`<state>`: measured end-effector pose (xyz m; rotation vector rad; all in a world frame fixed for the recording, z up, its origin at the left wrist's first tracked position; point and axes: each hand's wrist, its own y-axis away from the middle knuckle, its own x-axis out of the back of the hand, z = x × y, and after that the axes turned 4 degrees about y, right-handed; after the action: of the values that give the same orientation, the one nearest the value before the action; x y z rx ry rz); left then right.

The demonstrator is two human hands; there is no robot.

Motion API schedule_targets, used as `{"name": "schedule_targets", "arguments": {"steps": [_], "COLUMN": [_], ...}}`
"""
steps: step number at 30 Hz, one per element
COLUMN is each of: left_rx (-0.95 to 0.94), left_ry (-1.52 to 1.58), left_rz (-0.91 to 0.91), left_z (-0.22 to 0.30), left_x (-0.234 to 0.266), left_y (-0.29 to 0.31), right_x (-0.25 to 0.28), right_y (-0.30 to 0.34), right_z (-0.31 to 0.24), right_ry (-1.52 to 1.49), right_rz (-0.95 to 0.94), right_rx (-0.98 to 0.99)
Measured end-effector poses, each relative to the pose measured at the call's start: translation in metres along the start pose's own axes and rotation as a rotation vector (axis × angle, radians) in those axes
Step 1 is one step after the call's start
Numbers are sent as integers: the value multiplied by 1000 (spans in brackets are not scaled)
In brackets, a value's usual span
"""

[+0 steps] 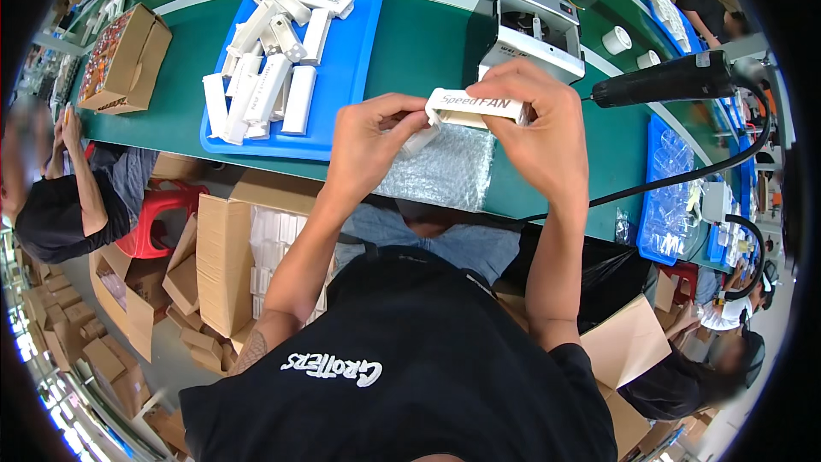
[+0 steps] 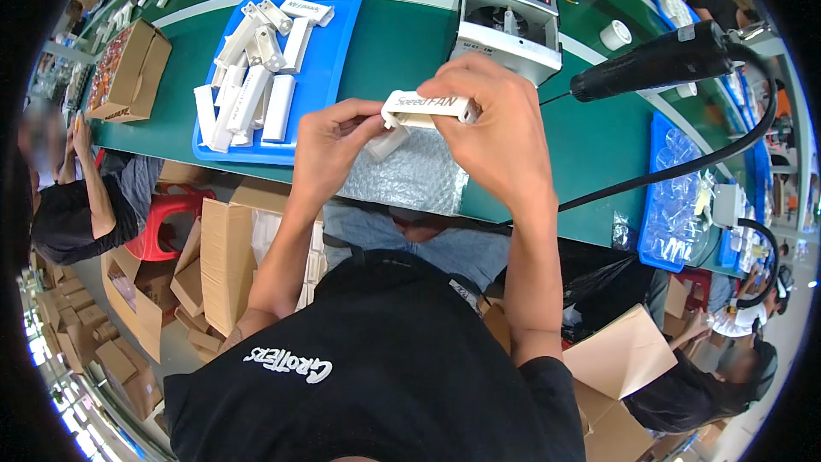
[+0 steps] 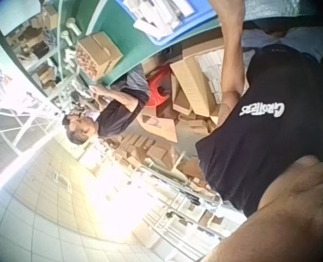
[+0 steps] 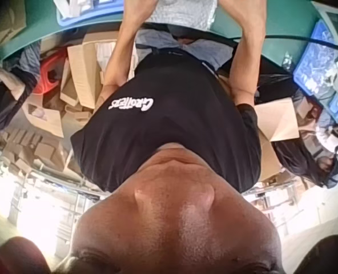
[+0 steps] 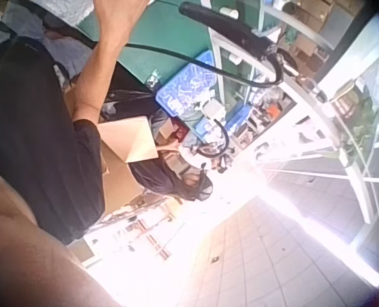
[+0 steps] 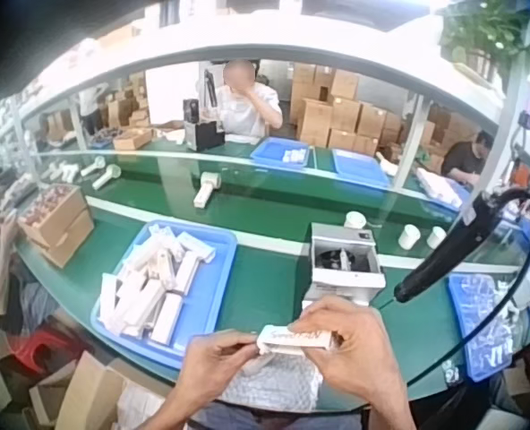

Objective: Assemble small plastic fan housings using an electric screwdriver at a production line station.

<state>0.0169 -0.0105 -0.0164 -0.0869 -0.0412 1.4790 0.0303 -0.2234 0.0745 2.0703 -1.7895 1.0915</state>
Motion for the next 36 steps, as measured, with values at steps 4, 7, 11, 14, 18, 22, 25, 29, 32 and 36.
{"name": "schedule_targets", "arguments": {"steps": [4, 7, 11, 14, 18, 22, 25, 29, 32, 36], "left_rx": [96, -193, -183, -155, -123, -183, -161, -361, -234, -242], "left_ry": [18, -528, -594, -457, -338, -538, -354, -431, -289, -225], "left_rz": [-133, -70, -167, -129, -108, 87, 73, 66, 5, -90], "left_z": [6, 20, -1, -11, -20, -25, -30, -36, -27, -34], "left_x": [7, 13, 8, 1, -7, -24, -19, -11, -15, -14], "left_y": [1, 11, 17, 17, 14, 10, 5, 6, 10, 12], "right_x": [0, -5, -18, -22, -28, -31, -45, -57, -58, -57], "right_y": [-11, -15, -17, -15, -7, -1, 8, 12, 9, 11], "right_z": [-5, -2, -9, -9, -12, -13, -1, 22, 30, 31], "right_ry": [87, 128, 203, 284, 254, 246, 137, -157, -136, -544], "right_rz": [-68, -127, -184, -175, -247, -324, -151, -43, -88, -21], "right_rx": [44, 85, 85, 130, 259, 246, 200, 155, 148, -108]}}
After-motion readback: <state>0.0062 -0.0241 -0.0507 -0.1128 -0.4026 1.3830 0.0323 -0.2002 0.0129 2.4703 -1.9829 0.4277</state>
